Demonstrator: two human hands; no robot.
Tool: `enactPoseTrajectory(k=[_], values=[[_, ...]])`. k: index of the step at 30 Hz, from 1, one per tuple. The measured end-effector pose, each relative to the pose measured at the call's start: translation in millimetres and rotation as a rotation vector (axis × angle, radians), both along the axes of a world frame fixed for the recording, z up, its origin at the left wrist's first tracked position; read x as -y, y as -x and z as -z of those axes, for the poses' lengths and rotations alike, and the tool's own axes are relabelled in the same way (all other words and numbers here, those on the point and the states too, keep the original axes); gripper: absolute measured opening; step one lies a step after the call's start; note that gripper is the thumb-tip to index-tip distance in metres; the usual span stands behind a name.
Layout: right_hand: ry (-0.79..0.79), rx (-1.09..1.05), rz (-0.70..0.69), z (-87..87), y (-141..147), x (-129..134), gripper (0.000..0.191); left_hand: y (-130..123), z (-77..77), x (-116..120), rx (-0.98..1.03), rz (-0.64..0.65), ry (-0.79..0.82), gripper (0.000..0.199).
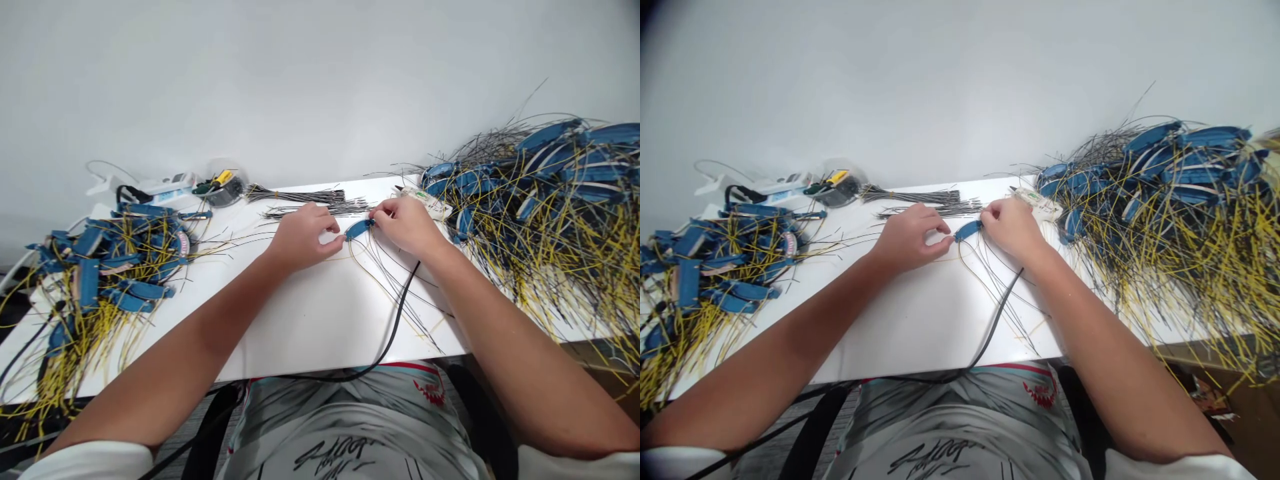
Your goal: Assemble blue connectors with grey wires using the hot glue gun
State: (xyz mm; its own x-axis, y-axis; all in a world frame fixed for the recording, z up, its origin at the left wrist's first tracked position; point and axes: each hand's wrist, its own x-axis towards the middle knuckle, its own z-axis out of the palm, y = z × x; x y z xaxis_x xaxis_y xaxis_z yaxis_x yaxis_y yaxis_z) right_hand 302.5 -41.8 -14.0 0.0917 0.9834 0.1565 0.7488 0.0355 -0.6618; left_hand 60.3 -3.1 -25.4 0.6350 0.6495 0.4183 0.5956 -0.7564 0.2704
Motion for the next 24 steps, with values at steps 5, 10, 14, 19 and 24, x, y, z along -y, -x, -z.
enactPoseTrajectory(k=[5, 10, 14, 19, 24], values=[[0.015, 0.004, 0.006, 2.1, 2.0, 0.6, 0.028, 0.9, 0.0, 0.3, -0.015, 0.027, 0.032, 0.027], [0.066, 0.05, -0.03, 3.3, 1.2, 0.9, 0.035, 0.0, 2.2, -0.8, -0.036, 0.04, 0.011, 0.025], [0.091, 0.031, -0.04, -2.3, 2.0, 2.8, 0.033, 2.4, 4.6, -5.1, -0.05, 0.005, -0.027, 0.02], [0.126, -0.025, -0.025, -6.5, 4.9, 4.8, 0.026, 6.6, 4.2, -10.4, -0.045, -0.047, -0.036, 0.015], [0.151, -0.097, -0.085, -6.0, 4.5, 6.0, 0.021, 10.1, 0.6, -13.3, -0.052, -0.009, -0.038, 0.021]])
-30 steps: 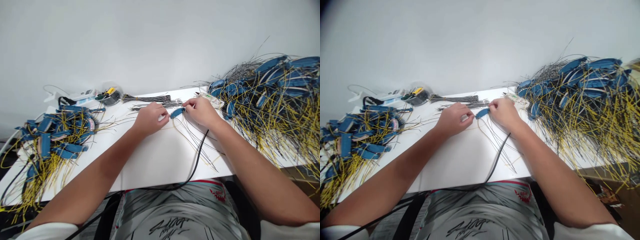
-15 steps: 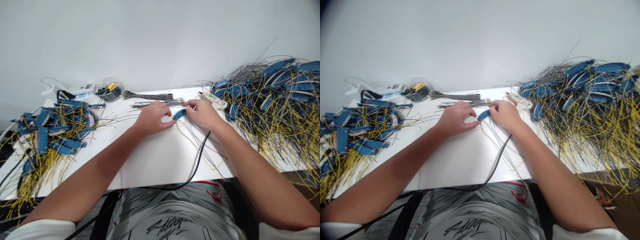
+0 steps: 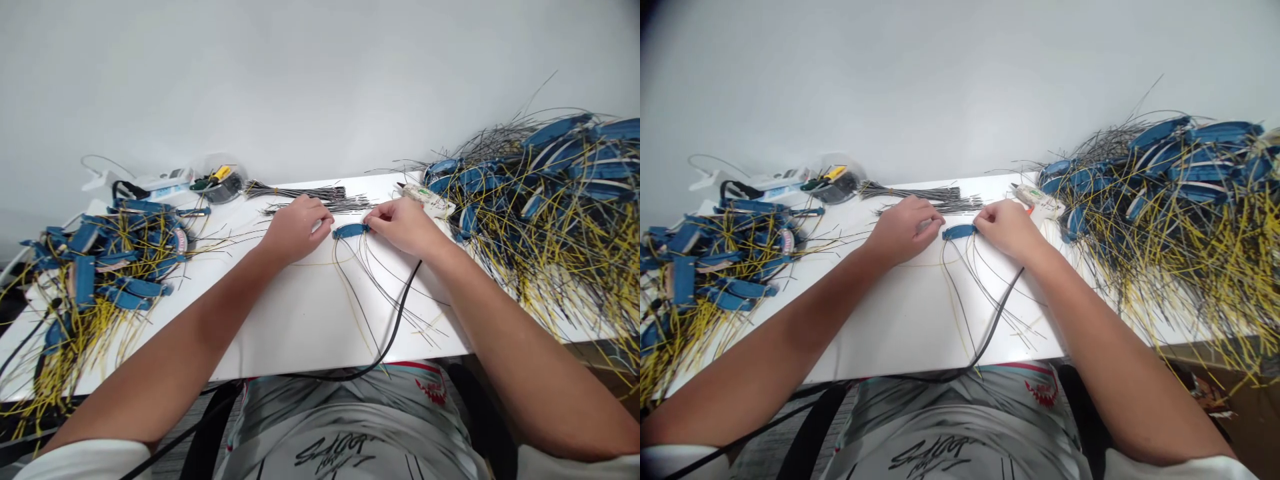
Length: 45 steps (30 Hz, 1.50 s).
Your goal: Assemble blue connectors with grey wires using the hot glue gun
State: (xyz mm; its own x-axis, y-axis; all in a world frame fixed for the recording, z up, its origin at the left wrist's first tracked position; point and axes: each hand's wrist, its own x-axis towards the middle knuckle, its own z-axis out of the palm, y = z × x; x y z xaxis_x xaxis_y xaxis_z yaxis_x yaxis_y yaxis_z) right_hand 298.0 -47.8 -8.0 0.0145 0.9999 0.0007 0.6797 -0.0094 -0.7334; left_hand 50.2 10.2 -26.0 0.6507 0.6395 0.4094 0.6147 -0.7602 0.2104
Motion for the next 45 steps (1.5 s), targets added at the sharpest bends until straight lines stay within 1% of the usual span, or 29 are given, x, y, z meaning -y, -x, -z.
enactPoseTrajectory(k=[2, 6, 10, 15, 24, 29, 35, 40, 45], values=[[0.016, -0.016, -0.019, -0.4, -0.6, 0.8, 0.02, 1.5, -2.6, 0.3, -0.012, 0.035, -0.003, 0.023], [0.038, 0.0, -0.044, -1.9, -1.1, 2.0, 0.019, 3.0, -8.1, 3.2, -0.02, 0.092, -0.001, 0.02], [0.037, 0.006, -0.064, -1.4, -1.4, 0.8, 0.019, 1.4, -9.5, 5.7, -0.02, 0.13, -0.017, 0.017], [0.032, 0.029, -0.089, 0.5, -3.2, -0.9, 0.02, -0.8, -9.5, 6.3, -0.03, 0.128, -0.031, 0.018], [0.049, 0.077, -0.124, -4.2, -6.5, -0.2, 0.017, 1.0, -11.1, 6.9, -0.042, 0.178, -0.01, 0.016], [0.083, 0.076, -0.158, -5.1, -9.7, -1.0, 0.017, 0.8, -11.5, 6.5, -0.055, 0.18, -0.022, 0.017], [0.028, 0.131, -0.166, -6.3, -10.7, -1.2, 0.016, 0.5, -14.2, 7.1, -0.085, 0.181, -0.053, 0.018], [0.036, 0.146, -0.197, -4.9, -13.6, -3.6, 0.017, -0.7, -17.0, 8.4, -0.116, 0.174, -0.022, 0.019], [0.046, 0.138, -0.236, -4.7, -17.5, -4.7, 0.018, -1.2, -16.8, 8.8, -0.114, 0.165, 0.009, 0.019]])
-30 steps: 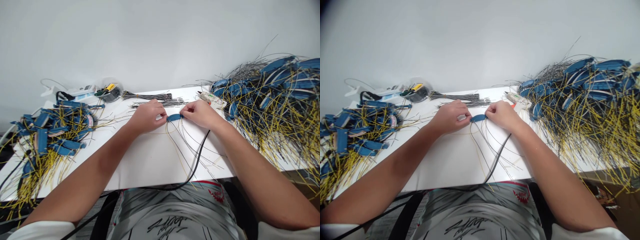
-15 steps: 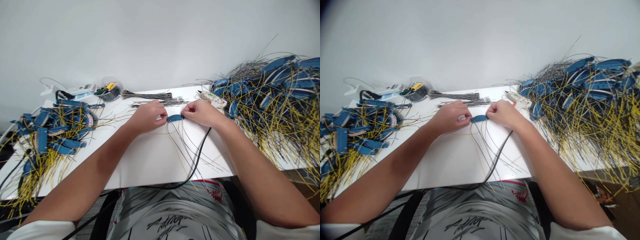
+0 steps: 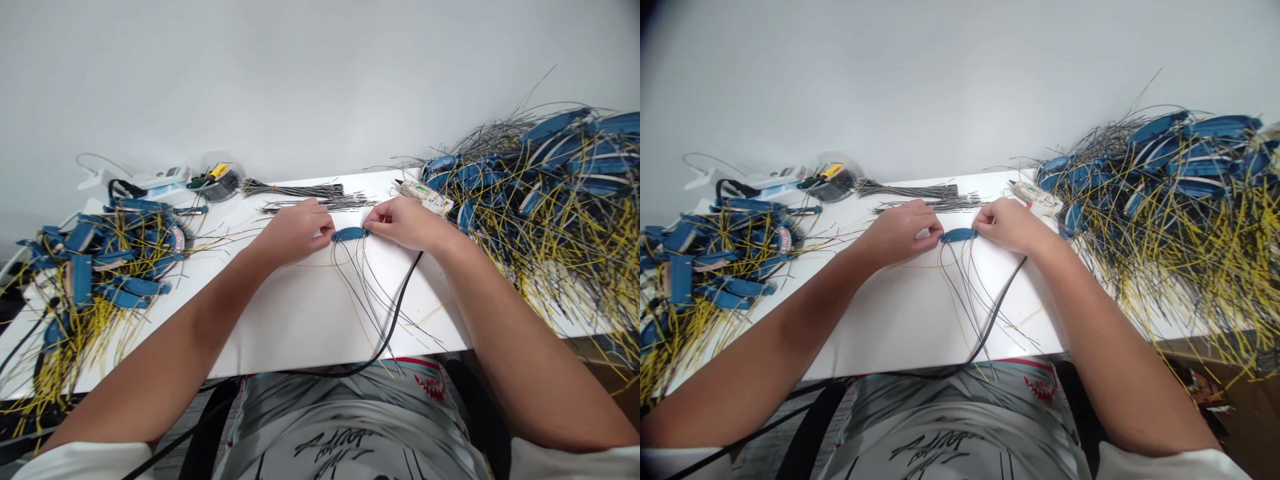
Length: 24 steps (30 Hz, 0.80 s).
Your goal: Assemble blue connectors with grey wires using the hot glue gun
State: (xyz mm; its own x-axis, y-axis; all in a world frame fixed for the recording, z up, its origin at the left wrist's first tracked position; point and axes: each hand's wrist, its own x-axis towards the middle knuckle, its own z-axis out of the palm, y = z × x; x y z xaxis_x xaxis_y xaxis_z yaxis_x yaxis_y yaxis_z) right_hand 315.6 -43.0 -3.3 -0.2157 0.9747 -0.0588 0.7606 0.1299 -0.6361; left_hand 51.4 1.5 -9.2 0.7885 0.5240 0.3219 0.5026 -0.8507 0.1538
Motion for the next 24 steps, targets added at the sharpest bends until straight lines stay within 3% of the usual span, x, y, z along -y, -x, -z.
enactPoseTrajectory(k=[24], values=[[-0.151, 0.294, -0.04, -2.7, 12.5, 5.7, 0.02, -0.5, 0.9, -0.2, 0.011, -0.003, -0.01, 0.019]])
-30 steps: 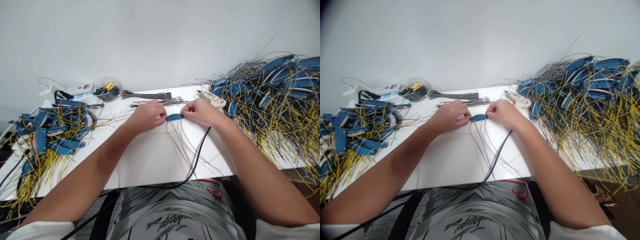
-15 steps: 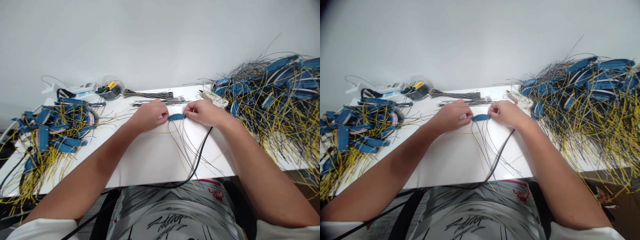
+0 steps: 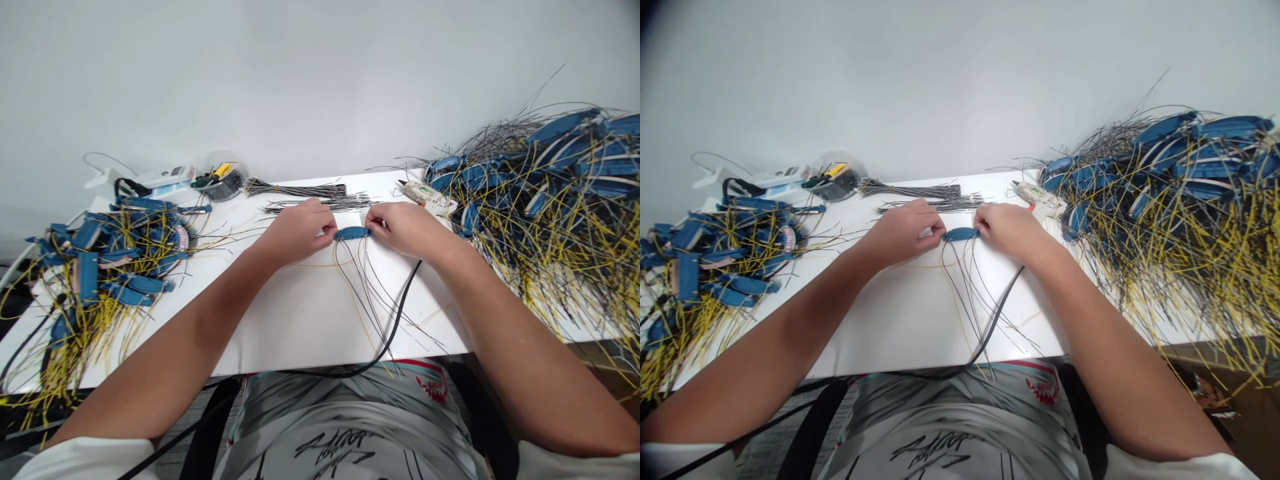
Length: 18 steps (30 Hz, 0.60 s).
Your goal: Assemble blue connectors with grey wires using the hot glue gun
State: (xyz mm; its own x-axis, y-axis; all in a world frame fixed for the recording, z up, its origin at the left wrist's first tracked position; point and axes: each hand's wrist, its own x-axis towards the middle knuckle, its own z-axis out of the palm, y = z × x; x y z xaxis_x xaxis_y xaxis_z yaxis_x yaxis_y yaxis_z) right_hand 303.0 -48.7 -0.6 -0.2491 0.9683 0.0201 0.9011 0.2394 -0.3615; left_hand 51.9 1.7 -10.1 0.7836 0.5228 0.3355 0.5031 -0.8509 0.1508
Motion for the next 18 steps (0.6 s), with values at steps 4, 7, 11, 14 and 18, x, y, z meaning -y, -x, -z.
enactPoseTrajectory(k=[4, 7, 11, 14, 18], values=[[-0.002, 0.0, 0.001, 0.0, 0.0, -0.3, 0.019, -0.4, -0.5, 0.1, -0.002, 0.001, -0.002, 0.019], [-0.002, -0.014, 0.004, -0.4, 0.0, 0.0, 0.018, -0.4, -0.8, -0.1, -0.01, 0.0, -0.002, 0.019], [0.055, -0.121, 0.002, 0.2, -2.8, 0.3, 0.015, -0.2, -1.3, -0.1, -0.015, -0.004, 0.009, 0.019], [0.121, -0.256, -0.009, 2.5, -7.6, -0.7, 0.02, 0.4, -0.7, -0.2, -0.014, -0.008, 0.021, 0.019], [0.147, -0.338, -0.024, 7.5, -12.9, -2.9, 0.027, 2.0, 2.3, -1.3, -0.002, -0.028, 0.013, 0.018]])
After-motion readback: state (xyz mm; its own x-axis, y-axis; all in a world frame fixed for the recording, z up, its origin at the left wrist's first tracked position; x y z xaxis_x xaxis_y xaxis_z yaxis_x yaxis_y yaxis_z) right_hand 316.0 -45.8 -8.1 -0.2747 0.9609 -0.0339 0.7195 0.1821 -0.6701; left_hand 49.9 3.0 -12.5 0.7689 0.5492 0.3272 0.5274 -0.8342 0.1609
